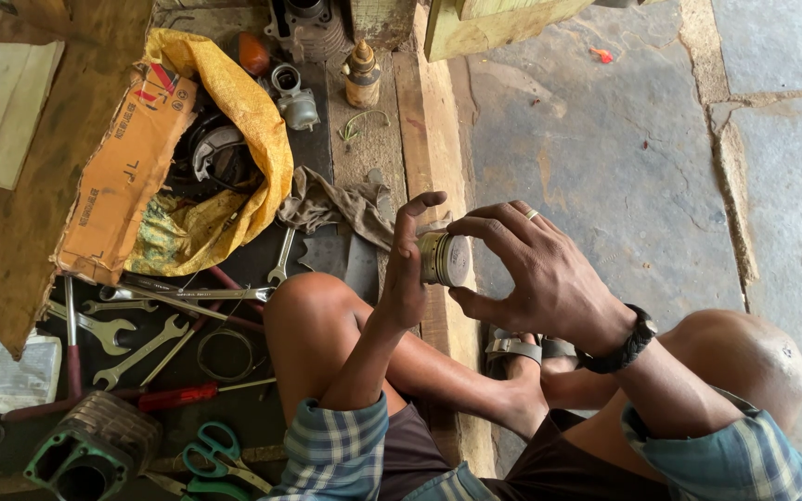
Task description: Cleaning a motorcycle piston with a file and installing piston rings.
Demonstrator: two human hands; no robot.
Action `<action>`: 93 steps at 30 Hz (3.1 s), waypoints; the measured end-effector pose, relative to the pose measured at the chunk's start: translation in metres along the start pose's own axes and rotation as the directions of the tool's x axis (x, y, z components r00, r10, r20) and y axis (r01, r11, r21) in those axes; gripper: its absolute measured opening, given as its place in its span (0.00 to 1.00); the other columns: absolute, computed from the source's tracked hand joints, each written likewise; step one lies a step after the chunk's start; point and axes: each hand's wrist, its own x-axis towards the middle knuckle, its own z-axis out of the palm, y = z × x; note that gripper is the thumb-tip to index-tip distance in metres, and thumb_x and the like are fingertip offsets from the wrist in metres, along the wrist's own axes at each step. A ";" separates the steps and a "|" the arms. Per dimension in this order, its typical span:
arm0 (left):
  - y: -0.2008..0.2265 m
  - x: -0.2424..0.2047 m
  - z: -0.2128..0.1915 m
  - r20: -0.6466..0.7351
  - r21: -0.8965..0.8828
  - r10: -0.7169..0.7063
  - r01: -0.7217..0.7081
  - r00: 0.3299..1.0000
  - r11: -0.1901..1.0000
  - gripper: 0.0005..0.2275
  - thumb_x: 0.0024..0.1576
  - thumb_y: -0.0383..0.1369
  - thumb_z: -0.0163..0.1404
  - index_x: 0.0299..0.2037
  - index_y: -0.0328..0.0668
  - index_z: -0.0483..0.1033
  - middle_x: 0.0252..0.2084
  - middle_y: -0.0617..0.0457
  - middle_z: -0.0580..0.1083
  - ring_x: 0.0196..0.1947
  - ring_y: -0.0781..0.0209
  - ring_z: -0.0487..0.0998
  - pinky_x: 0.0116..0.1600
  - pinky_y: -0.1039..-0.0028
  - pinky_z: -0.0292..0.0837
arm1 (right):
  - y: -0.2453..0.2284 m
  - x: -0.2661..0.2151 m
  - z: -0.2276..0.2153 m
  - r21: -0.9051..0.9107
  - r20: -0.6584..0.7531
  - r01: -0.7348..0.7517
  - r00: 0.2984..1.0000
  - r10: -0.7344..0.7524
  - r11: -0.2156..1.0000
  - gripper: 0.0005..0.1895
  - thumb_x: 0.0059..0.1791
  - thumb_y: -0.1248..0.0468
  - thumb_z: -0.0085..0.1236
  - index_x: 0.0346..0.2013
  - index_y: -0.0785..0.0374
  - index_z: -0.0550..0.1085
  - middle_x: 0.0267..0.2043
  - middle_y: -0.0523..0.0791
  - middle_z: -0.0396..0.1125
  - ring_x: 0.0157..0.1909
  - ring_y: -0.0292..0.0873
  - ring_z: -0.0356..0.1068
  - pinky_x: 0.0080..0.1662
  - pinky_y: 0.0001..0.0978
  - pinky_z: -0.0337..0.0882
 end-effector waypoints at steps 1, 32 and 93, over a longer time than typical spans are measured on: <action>0.000 0.000 0.000 0.001 0.000 0.000 0.000 1.000 1.000 0.38 0.69 0.62 0.29 0.73 0.30 0.52 0.71 0.44 0.60 0.67 0.60 0.67 0.69 0.69 0.65 | 0.000 0.000 0.000 0.000 -0.001 0.000 1.000 0.000 1.000 0.35 0.38 0.56 0.72 0.57 0.61 0.71 0.54 0.49 0.68 0.55 0.53 0.69 0.52 0.45 0.71; 0.005 0.001 0.002 0.027 -0.069 -0.083 0.085 0.996 0.994 0.40 0.65 0.66 0.28 0.72 0.34 0.53 0.46 0.47 0.72 0.44 0.65 0.74 0.47 0.75 0.69 | -0.003 -0.001 -0.001 -0.030 -0.029 0.159 0.987 -0.160 0.987 0.28 0.41 0.62 0.70 0.55 0.55 0.72 0.56 0.47 0.65 0.56 0.52 0.68 0.52 0.45 0.72; -0.005 -0.007 0.003 -0.116 0.080 0.065 -0.056 0.991 0.995 0.39 0.67 0.62 0.31 0.72 0.31 0.48 0.70 0.40 0.58 0.55 0.57 0.76 0.58 0.66 0.76 | -0.018 0.002 0.005 0.233 -0.112 -0.100 0.985 0.129 0.967 0.30 0.34 0.60 0.73 0.50 0.62 0.78 0.48 0.48 0.74 0.46 0.45 0.79 0.48 0.35 0.79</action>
